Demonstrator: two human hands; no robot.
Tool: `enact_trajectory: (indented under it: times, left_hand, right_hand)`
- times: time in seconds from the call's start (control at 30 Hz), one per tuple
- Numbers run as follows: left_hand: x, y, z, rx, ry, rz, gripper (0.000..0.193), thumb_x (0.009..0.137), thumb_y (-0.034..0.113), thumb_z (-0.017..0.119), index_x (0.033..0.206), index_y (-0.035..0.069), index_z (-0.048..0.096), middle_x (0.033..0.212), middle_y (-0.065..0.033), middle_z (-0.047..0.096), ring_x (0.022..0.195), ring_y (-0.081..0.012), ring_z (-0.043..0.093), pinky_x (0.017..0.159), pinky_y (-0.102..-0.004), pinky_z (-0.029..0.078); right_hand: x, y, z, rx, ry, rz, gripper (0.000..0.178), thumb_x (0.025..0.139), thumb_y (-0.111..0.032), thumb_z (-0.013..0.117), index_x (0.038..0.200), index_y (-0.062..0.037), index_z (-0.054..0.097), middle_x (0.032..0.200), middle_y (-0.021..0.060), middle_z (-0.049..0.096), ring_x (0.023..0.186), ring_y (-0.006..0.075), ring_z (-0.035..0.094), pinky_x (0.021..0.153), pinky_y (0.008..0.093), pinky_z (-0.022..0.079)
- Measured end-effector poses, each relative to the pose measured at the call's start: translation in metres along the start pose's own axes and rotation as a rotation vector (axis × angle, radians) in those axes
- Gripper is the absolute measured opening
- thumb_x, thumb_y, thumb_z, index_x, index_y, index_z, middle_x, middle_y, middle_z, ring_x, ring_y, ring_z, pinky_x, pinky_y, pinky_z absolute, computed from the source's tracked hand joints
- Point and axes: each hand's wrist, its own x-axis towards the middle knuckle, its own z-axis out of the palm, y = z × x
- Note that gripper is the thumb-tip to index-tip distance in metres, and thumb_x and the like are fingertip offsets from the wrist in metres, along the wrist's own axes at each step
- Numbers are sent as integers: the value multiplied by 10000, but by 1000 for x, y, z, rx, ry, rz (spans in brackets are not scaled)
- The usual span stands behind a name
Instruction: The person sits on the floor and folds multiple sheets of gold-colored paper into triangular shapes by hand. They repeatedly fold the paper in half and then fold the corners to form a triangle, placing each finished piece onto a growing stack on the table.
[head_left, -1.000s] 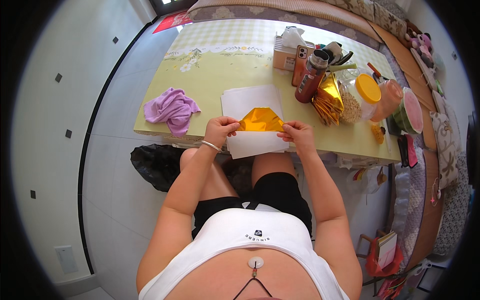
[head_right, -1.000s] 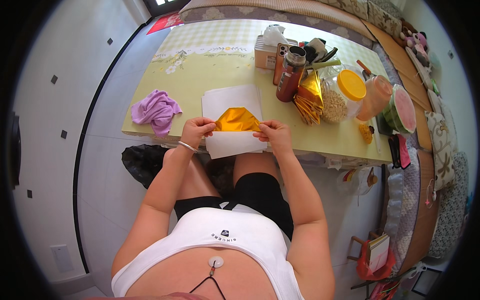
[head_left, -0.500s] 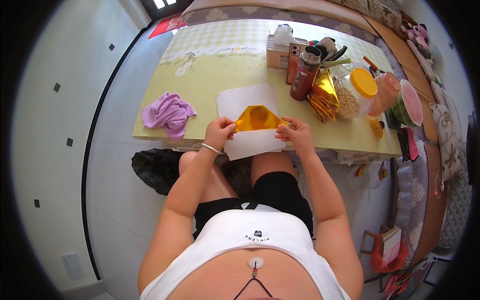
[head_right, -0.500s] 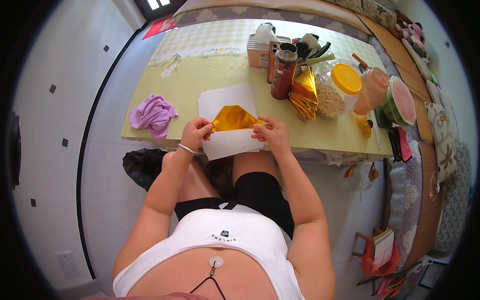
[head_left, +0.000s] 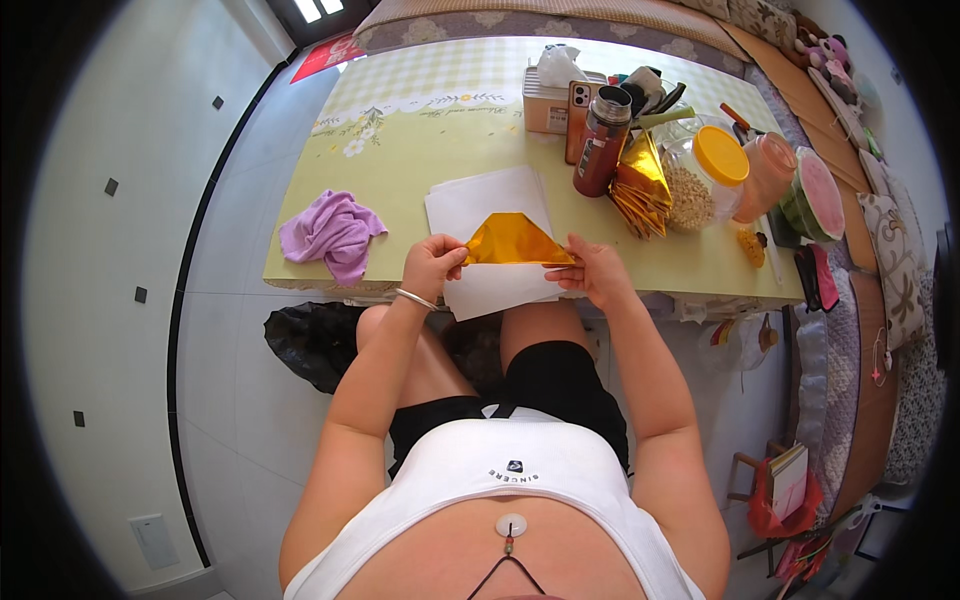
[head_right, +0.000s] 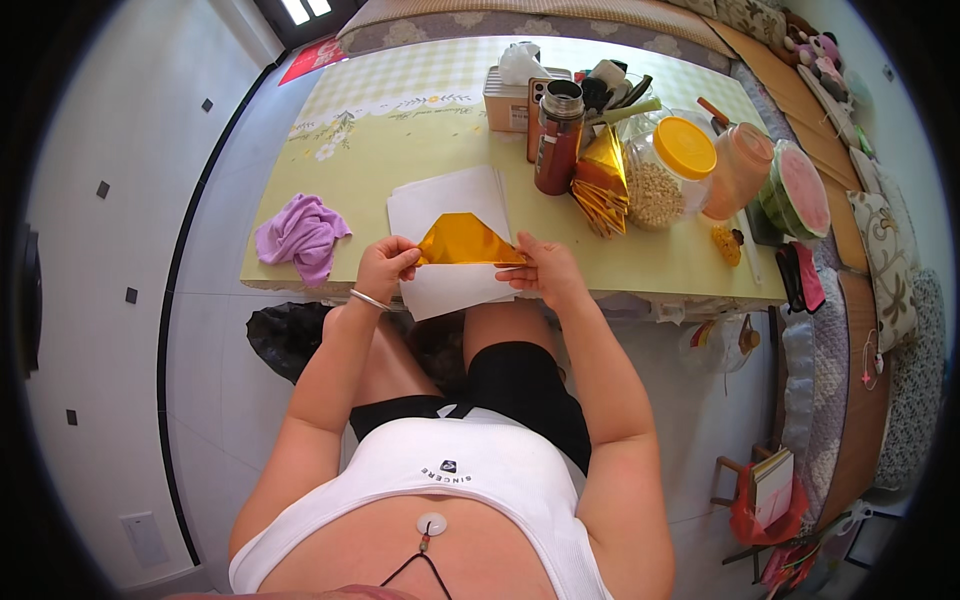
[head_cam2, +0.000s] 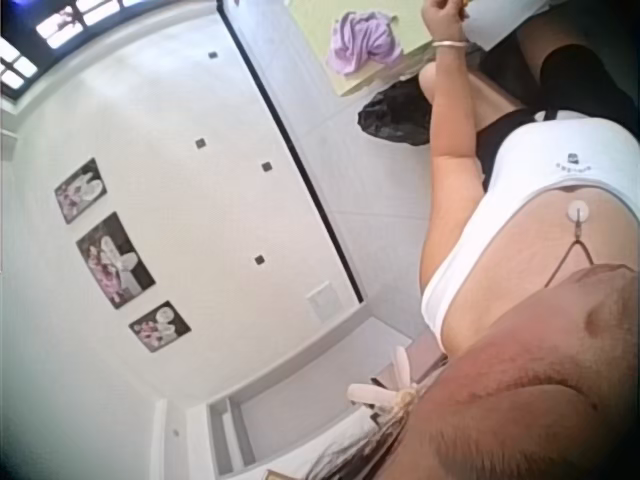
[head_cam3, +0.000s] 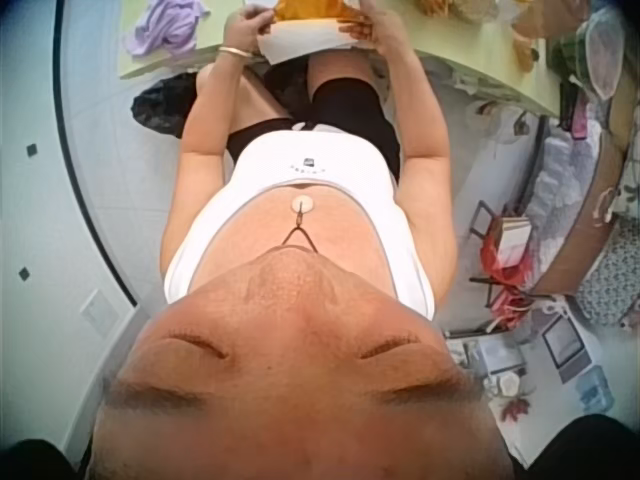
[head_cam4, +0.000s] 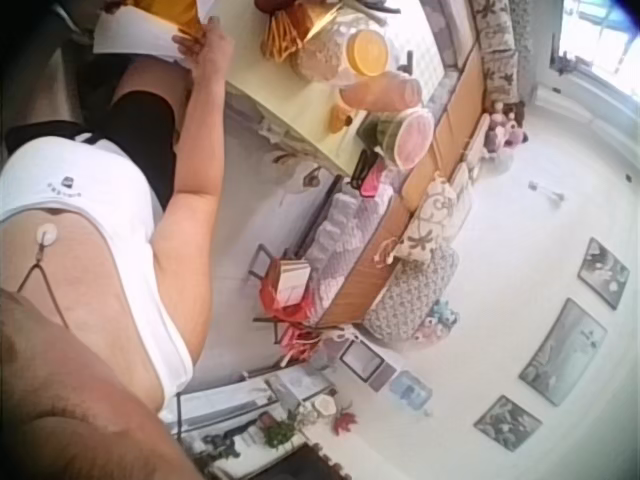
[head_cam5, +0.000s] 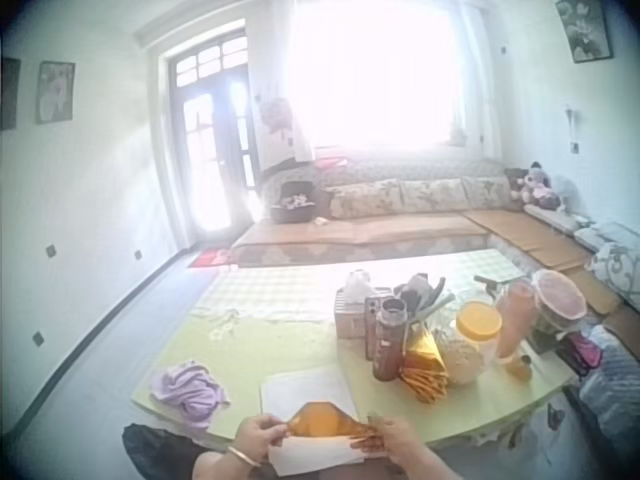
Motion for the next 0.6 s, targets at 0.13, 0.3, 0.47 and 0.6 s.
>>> enact_trajectory:
  times: [0.13,0.3,0.47,0.6]
  left_hand:
    - [-1,3,-1,-8,-7,3,70,917,78,697,895,16,673,723,-43,674,549,-79,562,519,-209,431]
    - [-2,2,-4,-4,-7,-6,62,925,79,693,901,25,677,734,-39,673,564,-82,569,534,-210,441]
    - [-5,3,-6,-14,20,-12,65,913,69,697,887,13,674,721,-44,671,547,-84,561,513,-210,431]
    - [-5,4,-8,-17,22,-16,68,913,71,698,890,11,676,727,-46,672,544,-85,560,509,-208,434]
  right_hand:
    - [3,2,-4,99,-27,69,264,1011,-263,620,1120,-23,633,990,142,738,811,253,758,613,280,609]
    - [9,10,-8,125,-129,92,278,1001,-267,639,1112,-12,633,1006,140,731,879,246,754,667,271,616]
    - [6,12,-2,167,-131,70,249,989,-206,657,1108,12,638,1016,142,726,907,245,751,701,276,623]
    - [6,12,-1,127,-136,15,256,984,-192,665,1111,28,642,1019,150,723,909,252,751,701,273,622]
